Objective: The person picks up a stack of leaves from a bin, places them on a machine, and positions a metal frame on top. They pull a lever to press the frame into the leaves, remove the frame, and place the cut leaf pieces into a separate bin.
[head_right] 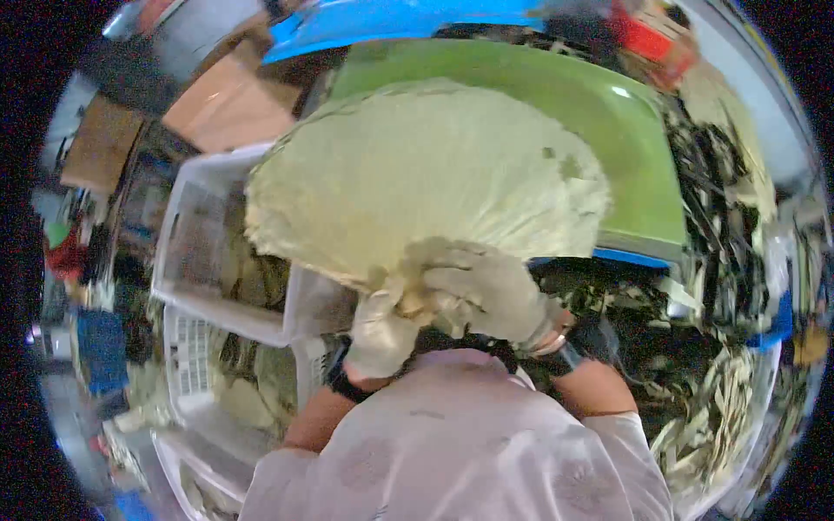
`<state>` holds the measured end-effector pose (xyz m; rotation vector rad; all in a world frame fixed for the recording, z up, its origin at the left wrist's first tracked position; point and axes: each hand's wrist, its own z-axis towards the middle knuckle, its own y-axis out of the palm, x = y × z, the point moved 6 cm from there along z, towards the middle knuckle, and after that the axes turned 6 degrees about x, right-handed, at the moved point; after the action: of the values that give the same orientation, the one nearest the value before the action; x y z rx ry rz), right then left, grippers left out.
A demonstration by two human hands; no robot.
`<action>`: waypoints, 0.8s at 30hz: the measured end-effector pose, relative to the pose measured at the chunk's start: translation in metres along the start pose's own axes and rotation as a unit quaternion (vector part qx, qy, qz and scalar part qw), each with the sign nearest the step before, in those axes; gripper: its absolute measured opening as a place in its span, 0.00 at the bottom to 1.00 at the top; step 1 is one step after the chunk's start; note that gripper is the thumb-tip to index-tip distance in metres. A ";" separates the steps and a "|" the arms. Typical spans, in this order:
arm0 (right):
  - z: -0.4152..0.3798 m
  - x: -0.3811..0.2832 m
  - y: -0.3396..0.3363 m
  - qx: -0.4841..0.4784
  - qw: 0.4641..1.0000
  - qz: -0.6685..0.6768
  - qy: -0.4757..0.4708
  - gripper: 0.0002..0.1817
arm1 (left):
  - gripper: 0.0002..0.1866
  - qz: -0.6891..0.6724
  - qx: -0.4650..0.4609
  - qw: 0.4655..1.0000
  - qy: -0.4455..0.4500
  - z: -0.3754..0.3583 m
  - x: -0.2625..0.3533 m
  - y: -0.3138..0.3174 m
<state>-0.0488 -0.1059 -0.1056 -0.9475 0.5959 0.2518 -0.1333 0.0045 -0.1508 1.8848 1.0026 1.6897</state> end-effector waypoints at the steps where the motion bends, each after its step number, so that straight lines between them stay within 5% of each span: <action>1: 0.002 -0.004 -0.007 0.021 0.999 0.051 0.000 0.17 | 0.33 -0.003 -0.015 1.000 -0.007 0.002 0.001 0.003; 3: 0.004 -0.012 -0.009 0.039 0.997 0.071 -0.005 0.17 | 0.31 -0.021 -0.032 0.999 -0.036 -0.002 -0.011 -0.011; 6: -0.011 -0.013 0.003 0.032 0.999 0.025 0.023 0.19 | 0.28 0.150 0.020 0.988 -0.010 0.002 -0.032 -0.041; 8: -0.016 -0.018 -0.001 0.095 0.995 0.033 -0.005 0.18 | 0.20 0.053 0.135 0.989 -0.013 -0.004 -0.019 -0.022; 10: -0.033 -0.027 -0.019 0.130 0.991 0.035 -0.021 0.17 | 0.16 -0.013 0.154 0.987 -0.037 -0.006 -0.021 -0.028; 12: -0.068 -0.010 -0.019 0.152 0.977 0.140 0.052 0.13 | 0.11 0.410 0.085 0.902 0.102 -0.011 -0.011 -0.039; 14: -0.092 0.010 -0.008 0.204 0.960 0.081 0.176 0.18 | 0.11 0.465 0.077 0.870 0.144 -0.012 -0.002 -0.027; 15: -0.102 0.032 0.006 0.212 0.877 0.285 0.325 0.21 | 0.10 0.532 0.067 0.822 0.190 -0.016 0.004 -0.020; 16: -0.110 0.042 0.025 0.203 0.733 0.470 0.448 0.24 | 0.10 0.595 0.057 0.766 0.236 -0.019 0.009 -0.013; 17: -0.100 0.030 0.023 0.213 0.660 0.597 0.404 0.29 | 0.10 0.313 0.079 0.943 0.086 -0.012 -0.005 -0.022; 18: -0.096 0.032 0.025 0.209 0.662 0.601 0.396 0.29 | 0.11 -0.031 0.175 0.984 -0.022 -0.011 -0.021 -0.032; 21: -0.090 0.062 0.036 0.291 0.517 0.751 0.289 0.26 | 0.13 0.101 0.203 0.971 0.069 -0.016 -0.011 -0.044; 22: -0.059 0.028 0.008 0.257 0.425 0.820 0.285 0.25 | 0.14 0.120 0.212 0.966 0.092 -0.017 -0.007 -0.046; 24: -0.064 0.050 0.008 0.365 0.489 0.728 0.313 0.28 | 0.12 -0.116 0.044 0.990 0.068 -0.013 -0.005 -0.028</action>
<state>-0.0350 -0.1567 -0.1682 0.6471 1.9494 1.0782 -0.1529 0.0171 -0.1722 1.6484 1.3150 1.6764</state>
